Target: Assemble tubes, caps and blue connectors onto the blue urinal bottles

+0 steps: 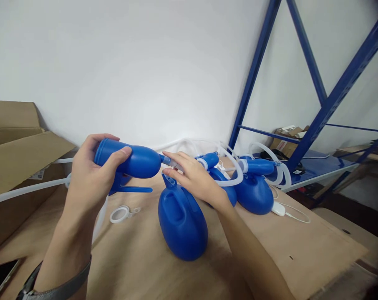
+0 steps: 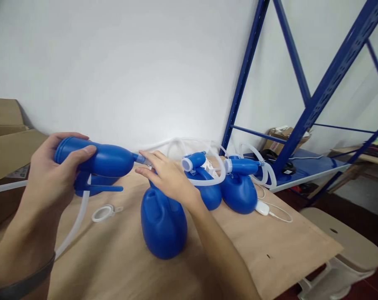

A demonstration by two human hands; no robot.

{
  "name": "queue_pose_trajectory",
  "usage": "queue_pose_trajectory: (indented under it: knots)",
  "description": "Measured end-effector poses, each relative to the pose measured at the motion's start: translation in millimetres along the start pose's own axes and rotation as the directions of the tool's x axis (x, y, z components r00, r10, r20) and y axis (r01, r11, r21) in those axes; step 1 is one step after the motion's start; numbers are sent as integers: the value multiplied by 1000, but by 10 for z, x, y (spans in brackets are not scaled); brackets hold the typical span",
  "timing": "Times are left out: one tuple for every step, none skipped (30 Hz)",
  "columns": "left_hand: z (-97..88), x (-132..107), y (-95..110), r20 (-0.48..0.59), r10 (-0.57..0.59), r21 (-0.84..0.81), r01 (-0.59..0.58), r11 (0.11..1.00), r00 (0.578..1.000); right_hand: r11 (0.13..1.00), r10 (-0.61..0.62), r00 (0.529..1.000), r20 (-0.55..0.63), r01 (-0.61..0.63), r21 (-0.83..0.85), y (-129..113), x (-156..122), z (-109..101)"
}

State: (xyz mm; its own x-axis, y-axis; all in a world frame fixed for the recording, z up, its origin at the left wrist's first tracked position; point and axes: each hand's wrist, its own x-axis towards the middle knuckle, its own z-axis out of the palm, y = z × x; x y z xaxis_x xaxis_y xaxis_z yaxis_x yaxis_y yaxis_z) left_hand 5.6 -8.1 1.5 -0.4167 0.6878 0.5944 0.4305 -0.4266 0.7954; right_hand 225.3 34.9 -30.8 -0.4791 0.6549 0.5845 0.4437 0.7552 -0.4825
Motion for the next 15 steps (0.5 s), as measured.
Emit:
queue_pose_trajectory:
  knots:
    - [20,-8,7,-16,-44,-27,44,999,999,1000,-12,1000,-20,12,4,13,18,40]
    - [39,-17,12,-24,-87,-46,86,995,996,1000,-23,999,-47,23,3,26,34,73]
    - [58,-27,14,-23,-122,-60,121,991,992,1000,-25,996,-87,25,-9,38,46,96]
    - [77,-38,14,-17,-146,-75,145,987,989,999,-16,991,-133,12,-35,49,52,108]
    - [95,-51,13,-4,-162,-96,161,982,987,997,-1,983,-182,-12,-71,58,54,107]
    - [112,-64,11,7,-166,-115,166,979,986,994,10,975,-222,-35,-107,67,51,94]
    - [127,-77,9,16,-161,-128,161,979,987,990,13,970,-244,-47,-135,74,44,69]
    - [141,-89,5,23,-152,-134,154,979,988,988,7,969,-246,-44,-148,81,37,36]
    - [153,-99,2,31,-146,-132,149,980,989,989,-5,974,-227,-29,-147,87,30,-2]
    - [165,-107,-3,39,-146,-126,150,981,988,990,-20,980,-198,-8,-138,92,25,-39]
    - [177,-111,-8,46,-152,-121,156,980,987,991,-31,985,-171,9,-131,96,21,-71]
    - [189,-113,-14,51,-162,-122,167,978,985,991,-37,987,-154,16,-133,100,19,-93]
    - [201,-111,-20,53,-177,-131,183,974,983,989,-37,988,-152,15,-146,105,19,-102]
    - [213,-108,-25,50,-193,-145,199,969,980,986,-36,986,-160,9,-167,112,20,-96]
    - [223,-103,-29,43,-210,-161,214,963,977,982,-35,984,-176,2,-188,120,22,-77]
